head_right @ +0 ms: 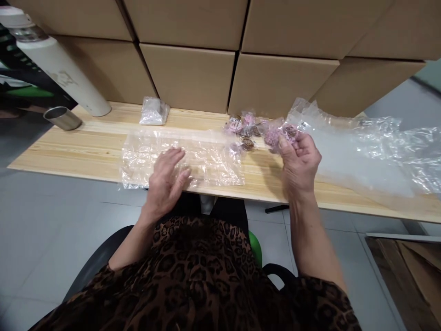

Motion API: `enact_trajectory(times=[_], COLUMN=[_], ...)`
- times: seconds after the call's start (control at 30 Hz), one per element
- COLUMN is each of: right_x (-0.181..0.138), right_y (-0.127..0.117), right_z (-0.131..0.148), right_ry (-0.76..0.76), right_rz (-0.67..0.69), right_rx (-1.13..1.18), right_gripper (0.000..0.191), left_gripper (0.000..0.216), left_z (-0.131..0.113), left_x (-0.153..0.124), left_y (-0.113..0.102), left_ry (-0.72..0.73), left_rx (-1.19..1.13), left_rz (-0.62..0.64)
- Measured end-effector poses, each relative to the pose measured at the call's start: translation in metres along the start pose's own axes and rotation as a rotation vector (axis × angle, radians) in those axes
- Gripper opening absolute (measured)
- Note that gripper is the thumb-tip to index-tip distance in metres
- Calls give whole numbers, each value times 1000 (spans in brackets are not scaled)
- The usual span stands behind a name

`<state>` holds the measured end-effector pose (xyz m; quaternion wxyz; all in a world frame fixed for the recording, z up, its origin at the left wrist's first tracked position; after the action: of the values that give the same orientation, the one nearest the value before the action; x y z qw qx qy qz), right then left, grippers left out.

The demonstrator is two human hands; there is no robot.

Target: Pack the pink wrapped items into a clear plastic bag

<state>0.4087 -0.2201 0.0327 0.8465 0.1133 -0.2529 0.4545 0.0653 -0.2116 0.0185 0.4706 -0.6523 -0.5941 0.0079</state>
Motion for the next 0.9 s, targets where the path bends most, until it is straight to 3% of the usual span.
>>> enact_trajectory(times=[0.07, 0.13, 0.23, 0.3, 0.43, 0.57, 0.67, 0.73, 0.9], right_x=[-24, -55, -98, -116, -116, -98, -100, -109, -121], right_y=[20, 47, 77, 89, 87, 64, 66, 72, 77], right_z=[13, 23, 29, 27, 24, 49, 75, 82, 73], right_ry=[124, 227, 246, 244, 225, 96, 57, 90, 92], right_rz=[36, 129, 144, 126, 36, -73, 70, 156, 127], right_rx=[201, 268, 260, 265, 255, 229, 179, 38, -142], right_gripper=[32, 39, 47, 43, 32, 16, 10, 17, 30], left_gripper=[56, 67, 69, 61, 51, 48, 45, 45, 49], left_z=[-24, -38, -39, -32, -21, -20, -25, -31, -37], left_x=[2, 4, 3, -1, -8, -10, -10, -11, -16], left_y=[14, 37, 67, 75, 61, 44, 37, 34, 26], left_ry=[2, -109, -321, -409, -466, -481, -424, -367, -334], left_rx=[-282, -613, -1000, -1120, -1165, -1124, -1053, -1023, -979], left_rz=[44, 113, 109, 56, -21, 26, 79, 130, 297])
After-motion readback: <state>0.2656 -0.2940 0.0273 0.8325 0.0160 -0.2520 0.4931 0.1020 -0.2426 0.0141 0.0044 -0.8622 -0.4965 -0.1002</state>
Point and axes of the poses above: each hand's wrist, its own x-axis towards the middle knuckle, its own y-axis out of the palm, z = x × y, the point moved 5 cm from there along x, towards the middle knuckle
